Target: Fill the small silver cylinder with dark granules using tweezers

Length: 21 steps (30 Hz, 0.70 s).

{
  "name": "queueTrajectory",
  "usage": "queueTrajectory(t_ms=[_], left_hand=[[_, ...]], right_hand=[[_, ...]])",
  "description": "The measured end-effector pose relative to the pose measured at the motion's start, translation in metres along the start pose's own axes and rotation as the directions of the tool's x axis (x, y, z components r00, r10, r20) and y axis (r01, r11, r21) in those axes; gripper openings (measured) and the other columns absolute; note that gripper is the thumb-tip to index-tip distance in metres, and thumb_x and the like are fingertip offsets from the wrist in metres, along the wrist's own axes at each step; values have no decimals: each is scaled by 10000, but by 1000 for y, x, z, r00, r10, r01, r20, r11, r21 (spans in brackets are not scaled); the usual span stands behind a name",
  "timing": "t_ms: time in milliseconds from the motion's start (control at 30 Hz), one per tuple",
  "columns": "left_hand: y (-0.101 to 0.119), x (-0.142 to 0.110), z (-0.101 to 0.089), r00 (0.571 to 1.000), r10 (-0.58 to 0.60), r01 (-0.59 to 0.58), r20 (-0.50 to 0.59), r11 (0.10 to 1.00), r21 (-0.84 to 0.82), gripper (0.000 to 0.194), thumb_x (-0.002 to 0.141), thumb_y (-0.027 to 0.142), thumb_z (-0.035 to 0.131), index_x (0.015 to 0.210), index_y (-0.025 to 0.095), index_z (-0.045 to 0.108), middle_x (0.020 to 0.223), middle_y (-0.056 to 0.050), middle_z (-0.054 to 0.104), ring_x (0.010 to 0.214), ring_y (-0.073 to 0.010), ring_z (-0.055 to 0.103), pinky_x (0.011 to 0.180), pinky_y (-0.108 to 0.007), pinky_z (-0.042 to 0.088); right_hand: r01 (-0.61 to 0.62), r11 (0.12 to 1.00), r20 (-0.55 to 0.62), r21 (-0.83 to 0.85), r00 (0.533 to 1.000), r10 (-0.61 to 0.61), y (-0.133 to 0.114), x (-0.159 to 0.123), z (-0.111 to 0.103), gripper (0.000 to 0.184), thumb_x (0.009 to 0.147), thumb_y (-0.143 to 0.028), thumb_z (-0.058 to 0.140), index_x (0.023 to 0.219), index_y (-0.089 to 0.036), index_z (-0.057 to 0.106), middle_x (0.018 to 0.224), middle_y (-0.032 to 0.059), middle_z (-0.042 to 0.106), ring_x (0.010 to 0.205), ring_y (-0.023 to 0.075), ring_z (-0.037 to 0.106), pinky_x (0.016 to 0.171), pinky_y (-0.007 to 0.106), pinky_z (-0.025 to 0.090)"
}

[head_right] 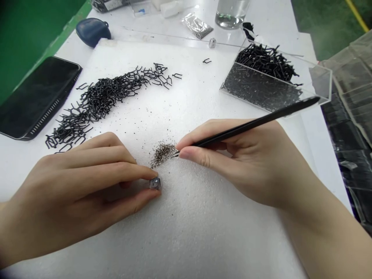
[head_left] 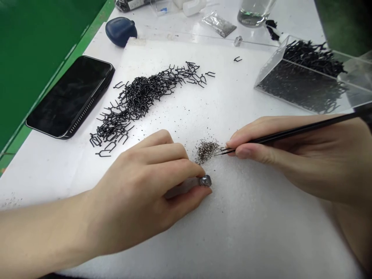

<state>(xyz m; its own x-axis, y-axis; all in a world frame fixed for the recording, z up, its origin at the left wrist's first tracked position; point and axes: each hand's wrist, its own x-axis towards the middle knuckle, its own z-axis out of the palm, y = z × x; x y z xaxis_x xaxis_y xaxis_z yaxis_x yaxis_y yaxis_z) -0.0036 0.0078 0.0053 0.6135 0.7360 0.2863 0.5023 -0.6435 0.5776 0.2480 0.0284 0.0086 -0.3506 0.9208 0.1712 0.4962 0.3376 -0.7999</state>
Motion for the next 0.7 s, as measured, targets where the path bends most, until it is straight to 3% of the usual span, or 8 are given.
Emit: queueTrajectory(t_ms=[333,700], left_hand=[[1,0,1,1000,9,-9,-11,1000,-12,53,926,189,714,923,195,766,726,42,652,729,-100,519,725,-217,478],[3,2,-3,999,0,1,55,1000,-3,81,922,177,708,885,150,776,686,27,642,675,-106,500,715,-246,477]], right_hand=[[-6,999,6,31,1000,6,2,-1,-3,115,819,-186,830,855,-294,809,872,-64,813,791,143,776,675,211,654],[-18,1000,-9,-9,1000,17,7,-5,-2,119,827,-232,837,882,-332,805,927,-82,813,825,150,772,673,232,648]])
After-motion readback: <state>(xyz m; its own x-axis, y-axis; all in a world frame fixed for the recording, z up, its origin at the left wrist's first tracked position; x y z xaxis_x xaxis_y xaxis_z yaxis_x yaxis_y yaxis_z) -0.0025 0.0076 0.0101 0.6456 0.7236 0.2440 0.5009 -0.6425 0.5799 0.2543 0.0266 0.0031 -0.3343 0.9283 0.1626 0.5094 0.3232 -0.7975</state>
